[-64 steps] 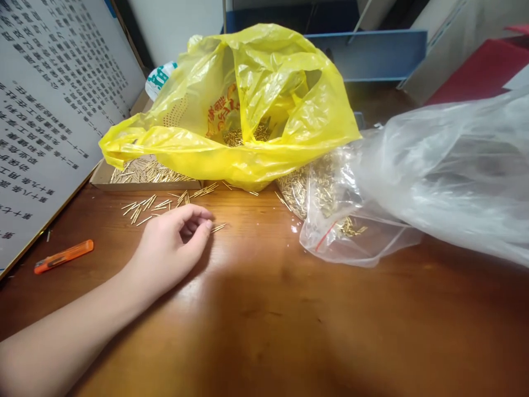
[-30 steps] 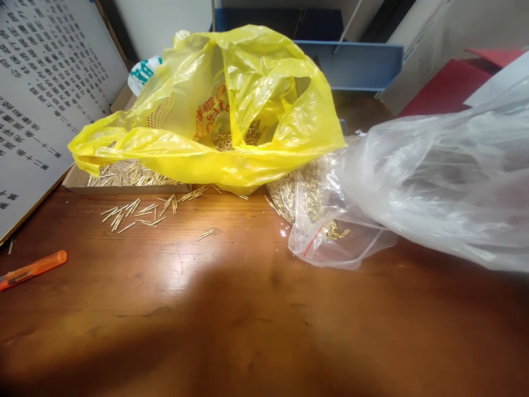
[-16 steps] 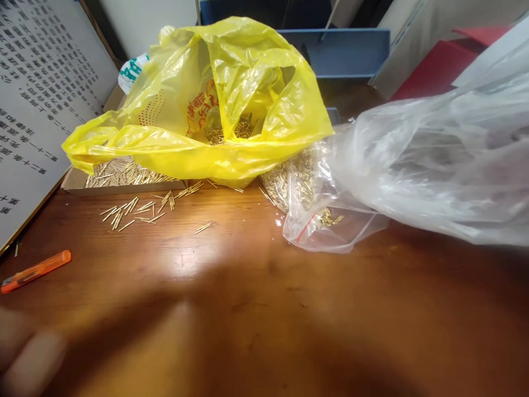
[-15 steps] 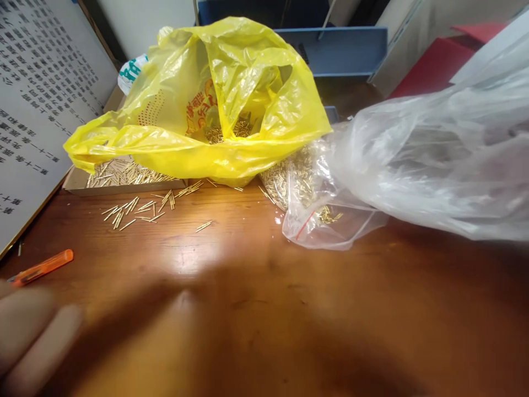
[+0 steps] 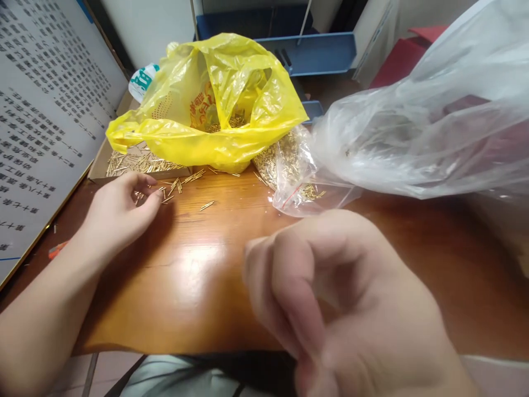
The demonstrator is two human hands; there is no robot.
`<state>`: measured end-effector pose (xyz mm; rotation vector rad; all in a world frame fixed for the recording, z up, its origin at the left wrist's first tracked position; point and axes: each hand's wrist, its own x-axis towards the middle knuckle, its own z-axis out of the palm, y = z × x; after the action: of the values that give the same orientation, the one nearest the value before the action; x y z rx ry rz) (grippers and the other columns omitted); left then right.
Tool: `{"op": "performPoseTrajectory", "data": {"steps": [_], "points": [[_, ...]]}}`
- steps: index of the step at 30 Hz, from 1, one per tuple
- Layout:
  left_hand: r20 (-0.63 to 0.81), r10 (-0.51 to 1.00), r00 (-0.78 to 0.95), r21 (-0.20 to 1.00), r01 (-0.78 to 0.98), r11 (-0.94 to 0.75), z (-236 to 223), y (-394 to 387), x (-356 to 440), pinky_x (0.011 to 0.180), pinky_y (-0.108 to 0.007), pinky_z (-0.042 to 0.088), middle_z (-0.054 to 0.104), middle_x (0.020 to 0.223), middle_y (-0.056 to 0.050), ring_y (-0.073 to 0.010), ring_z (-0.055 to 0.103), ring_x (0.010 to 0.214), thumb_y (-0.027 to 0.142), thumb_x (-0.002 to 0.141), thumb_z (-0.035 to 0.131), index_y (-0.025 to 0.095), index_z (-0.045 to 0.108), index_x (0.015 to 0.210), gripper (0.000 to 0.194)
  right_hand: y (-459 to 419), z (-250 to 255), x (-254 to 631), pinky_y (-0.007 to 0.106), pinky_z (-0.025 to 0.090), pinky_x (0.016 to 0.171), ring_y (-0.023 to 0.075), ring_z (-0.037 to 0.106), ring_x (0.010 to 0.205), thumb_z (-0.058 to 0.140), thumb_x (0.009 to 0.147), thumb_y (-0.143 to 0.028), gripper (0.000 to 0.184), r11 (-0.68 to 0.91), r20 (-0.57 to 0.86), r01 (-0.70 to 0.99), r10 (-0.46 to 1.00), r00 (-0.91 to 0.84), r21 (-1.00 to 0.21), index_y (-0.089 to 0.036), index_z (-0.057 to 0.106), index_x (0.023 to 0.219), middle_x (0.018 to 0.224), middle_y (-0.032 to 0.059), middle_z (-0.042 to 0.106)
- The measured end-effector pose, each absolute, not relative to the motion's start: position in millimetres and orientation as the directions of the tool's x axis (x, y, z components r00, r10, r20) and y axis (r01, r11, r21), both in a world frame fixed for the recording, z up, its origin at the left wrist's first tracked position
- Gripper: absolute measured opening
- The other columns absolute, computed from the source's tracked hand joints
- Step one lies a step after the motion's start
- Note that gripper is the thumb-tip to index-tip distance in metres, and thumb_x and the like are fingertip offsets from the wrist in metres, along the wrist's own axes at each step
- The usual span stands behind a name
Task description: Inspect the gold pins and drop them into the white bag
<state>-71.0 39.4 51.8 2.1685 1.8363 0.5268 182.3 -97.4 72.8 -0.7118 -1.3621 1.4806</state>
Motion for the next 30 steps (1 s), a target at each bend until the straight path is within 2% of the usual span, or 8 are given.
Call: {"op": "performPoseTrajectory", "data": {"steps": [4,7,9,11,15,21,27,30], "points": [[0.059,0.982,0.179,0.347,0.919,-0.188,41,46,-74,0.094,-0.047,0.049,0.071,0.106,-0.015,-0.0333,0.064,0.097,0.033,0.083,0.060,0.017,0.069,0.106,0.029,-87,75,172,0.021,0.032,0.045,0.0053,0.047,0.048,0.090,0.076,-0.040,0.056,0.000,0.161,-0.383,0.908,-0.388,-0.924,-0.019,0.042,0.058,0.050,-0.0075,0.045],[0.082,0.978,0.190,0.236,0.950,-0.204,32,50,-75,0.102,-0.056,0.045,0.063,0.116,-0.023,-0.0417,0.055,0.114,0.037,0.087,0.058,0.014,0.067,0.121,0.042,-87,72,175,0.023,0.035,0.049,0.0065,0.049,0.050,0.089,0.079,-0.040,0.031,-0.027,0.132,-0.393,0.919,-0.372,-0.919,-0.024,0.063,0.074,0.054,-0.0073,0.052],[0.073,0.979,0.193,0.191,0.960,-0.203,27,53,-75,0.101,-0.057,0.045,0.060,0.116,-0.025,-0.0433,0.052,0.115,0.040,0.090,0.055,0.013,0.066,0.127,0.047,-91,68,178,0.025,0.033,0.049,0.0080,0.044,0.050,0.089,0.079,-0.039,0.023,-0.004,0.158,-0.433,0.928,-0.337,-0.901,-0.029,0.070,0.088,0.054,-0.0071,0.050],[0.054,0.977,0.207,0.173,0.962,-0.213,24,56,-75,0.099,-0.055,0.045,0.059,0.113,-0.024,-0.0427,0.051,0.115,0.040,0.092,0.052,0.013,0.066,0.127,0.047,-96,64,179,0.027,0.028,0.048,0.0098,0.037,0.051,0.090,0.078,-0.039,0.024,0.035,0.185,-0.458,0.939,-0.289,-0.888,-0.029,0.072,0.090,0.053,-0.0065,0.041],[0.063,0.968,0.243,0.203,0.946,-0.251,23,58,-74,0.097,-0.051,0.046,0.061,0.105,-0.020,-0.0379,0.053,0.111,0.035,0.092,0.052,0.017,0.072,0.114,0.035,-95,62,182,0.027,0.022,0.045,0.0097,0.030,0.051,0.089,0.078,-0.043,0.028,0.051,0.194,-0.418,0.932,-0.307,-0.907,-0.025,0.068,0.076,0.053,-0.0063,0.033],[0.076,0.953,0.294,0.208,0.930,-0.304,23,61,-74,0.094,-0.046,0.046,0.065,0.096,-0.015,-0.0318,0.056,0.098,0.029,0.090,0.051,0.018,0.073,0.094,0.025,-72,52,186,0.026,0.030,0.052,0.0101,0.035,0.054,0.081,0.086,-0.044,0.026,-0.037,0.088,-0.302,0.917,-0.390,-0.953,-0.024,0.066,0.082,0.057,-0.0061,0.037],[0.086,0.948,0.306,0.218,0.923,-0.318,24,64,-77,0.095,-0.046,0.046,0.067,0.099,-0.017,-0.0325,0.057,0.100,0.028,0.092,0.050,0.017,0.072,0.093,0.025,-52,27,178,0.021,0.027,0.051,0.0074,0.039,0.056,0.081,0.086,-0.040,0.029,-0.162,-0.015,-0.254,0.867,-0.497,-0.954,-0.017,0.064,0.087,0.066,-0.0033,0.051],[0.122,0.949,0.292,0.236,0.920,-0.314,25,63,-79,0.095,-0.045,0.047,0.068,0.100,-0.016,-0.0321,0.058,0.101,0.029,0.093,0.050,0.018,0.071,0.093,0.023,-49,24,173,0.020,0.024,0.050,0.0058,0.037,0.055,0.080,0.087,-0.040,0.031,-0.195,-0.058,-0.211,0.851,-0.522,-0.958,-0.016,0.062,0.087,0.067,-0.0036,0.051]]}}
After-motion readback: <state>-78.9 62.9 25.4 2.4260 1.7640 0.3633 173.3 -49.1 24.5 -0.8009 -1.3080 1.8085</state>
